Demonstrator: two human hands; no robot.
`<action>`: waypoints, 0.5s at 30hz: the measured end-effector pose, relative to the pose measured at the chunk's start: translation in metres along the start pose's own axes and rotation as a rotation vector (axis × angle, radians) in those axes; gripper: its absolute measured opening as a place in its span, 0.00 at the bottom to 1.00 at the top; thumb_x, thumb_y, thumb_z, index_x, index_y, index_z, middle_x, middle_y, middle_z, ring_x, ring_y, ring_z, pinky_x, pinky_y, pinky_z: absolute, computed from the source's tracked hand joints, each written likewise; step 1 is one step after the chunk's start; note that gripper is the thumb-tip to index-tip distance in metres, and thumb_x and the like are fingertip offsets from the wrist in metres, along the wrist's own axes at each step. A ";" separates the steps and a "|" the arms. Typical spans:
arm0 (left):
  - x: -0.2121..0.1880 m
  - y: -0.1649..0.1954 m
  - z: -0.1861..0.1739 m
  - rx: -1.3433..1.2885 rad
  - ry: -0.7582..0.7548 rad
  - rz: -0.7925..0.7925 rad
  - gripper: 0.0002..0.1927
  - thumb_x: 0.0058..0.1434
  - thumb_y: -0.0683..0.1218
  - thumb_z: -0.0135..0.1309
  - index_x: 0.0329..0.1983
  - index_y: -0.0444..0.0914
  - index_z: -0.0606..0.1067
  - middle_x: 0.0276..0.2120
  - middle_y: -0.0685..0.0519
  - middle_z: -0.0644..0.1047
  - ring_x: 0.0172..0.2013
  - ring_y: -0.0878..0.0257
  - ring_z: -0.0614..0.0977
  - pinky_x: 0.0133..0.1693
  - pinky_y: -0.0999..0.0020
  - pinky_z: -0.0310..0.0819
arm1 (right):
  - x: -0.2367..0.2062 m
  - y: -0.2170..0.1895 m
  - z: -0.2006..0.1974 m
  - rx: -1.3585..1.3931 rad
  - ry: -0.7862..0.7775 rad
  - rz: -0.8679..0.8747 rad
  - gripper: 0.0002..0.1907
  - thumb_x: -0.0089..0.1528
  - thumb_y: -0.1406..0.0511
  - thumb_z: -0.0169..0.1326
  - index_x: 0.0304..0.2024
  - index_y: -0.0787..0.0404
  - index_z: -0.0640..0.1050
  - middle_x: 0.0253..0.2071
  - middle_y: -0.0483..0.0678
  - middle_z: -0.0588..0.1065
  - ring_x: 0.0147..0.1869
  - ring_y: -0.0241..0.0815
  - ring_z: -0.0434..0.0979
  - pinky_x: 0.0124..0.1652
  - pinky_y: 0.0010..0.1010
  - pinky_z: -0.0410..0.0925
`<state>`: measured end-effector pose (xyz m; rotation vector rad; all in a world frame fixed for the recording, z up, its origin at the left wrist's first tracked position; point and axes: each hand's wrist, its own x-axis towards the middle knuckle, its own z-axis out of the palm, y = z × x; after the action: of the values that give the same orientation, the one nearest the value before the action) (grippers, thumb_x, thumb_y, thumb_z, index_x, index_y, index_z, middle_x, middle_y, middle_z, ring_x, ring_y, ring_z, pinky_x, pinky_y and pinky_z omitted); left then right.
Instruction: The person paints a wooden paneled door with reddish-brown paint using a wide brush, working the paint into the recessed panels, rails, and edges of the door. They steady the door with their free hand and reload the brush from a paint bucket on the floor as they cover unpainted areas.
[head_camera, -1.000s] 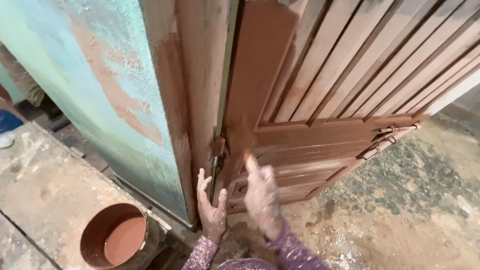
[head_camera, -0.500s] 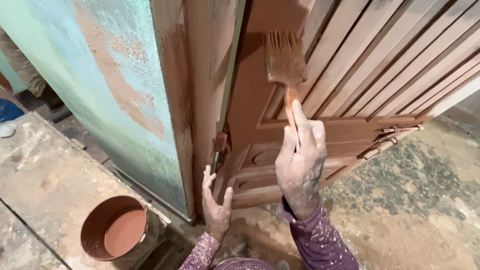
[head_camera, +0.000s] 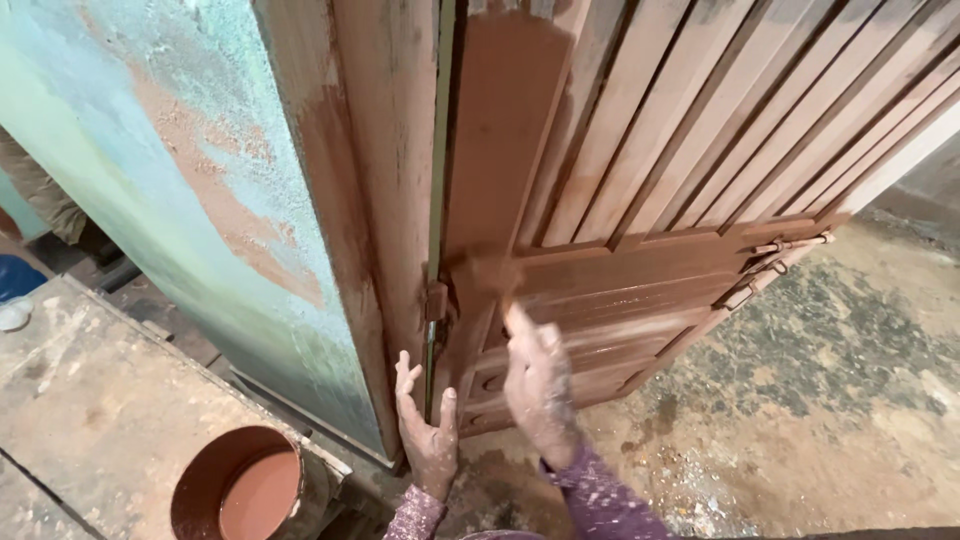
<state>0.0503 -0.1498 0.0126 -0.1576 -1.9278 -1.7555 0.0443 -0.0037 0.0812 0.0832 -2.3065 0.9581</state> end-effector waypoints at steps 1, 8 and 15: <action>-0.002 0.000 0.001 -0.009 -0.010 -0.012 0.26 0.66 0.48 0.53 0.64 0.34 0.64 0.75 0.40 0.58 0.74 0.45 0.58 0.71 0.49 0.49 | 0.018 -0.008 -0.013 0.035 0.119 -0.209 0.22 0.71 0.70 0.42 0.68 0.61 0.71 0.47 0.53 0.76 0.41 0.35 0.72 0.35 0.22 0.72; -0.005 0.002 0.010 0.003 -0.066 -0.031 0.26 0.67 0.49 0.53 0.65 0.36 0.63 0.76 0.40 0.56 0.75 0.44 0.55 0.71 0.47 0.47 | 0.115 -0.060 -0.067 0.001 0.366 -0.370 0.21 0.75 0.70 0.43 0.71 0.64 0.66 0.47 0.52 0.70 0.51 0.40 0.76 0.50 0.25 0.73; -0.003 -0.002 0.005 0.020 -0.046 -0.027 0.27 0.66 0.50 0.53 0.65 0.34 0.63 0.75 0.40 0.57 0.74 0.44 0.57 0.71 0.47 0.48 | 0.024 -0.017 -0.001 -0.168 0.046 0.114 0.25 0.69 0.67 0.39 0.68 0.63 0.70 0.39 0.58 0.74 0.34 0.45 0.71 0.31 0.32 0.70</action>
<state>0.0507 -0.1445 0.0091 -0.1666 -1.9876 -1.7642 0.0304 -0.0109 0.1059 -0.1400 -2.3598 0.8088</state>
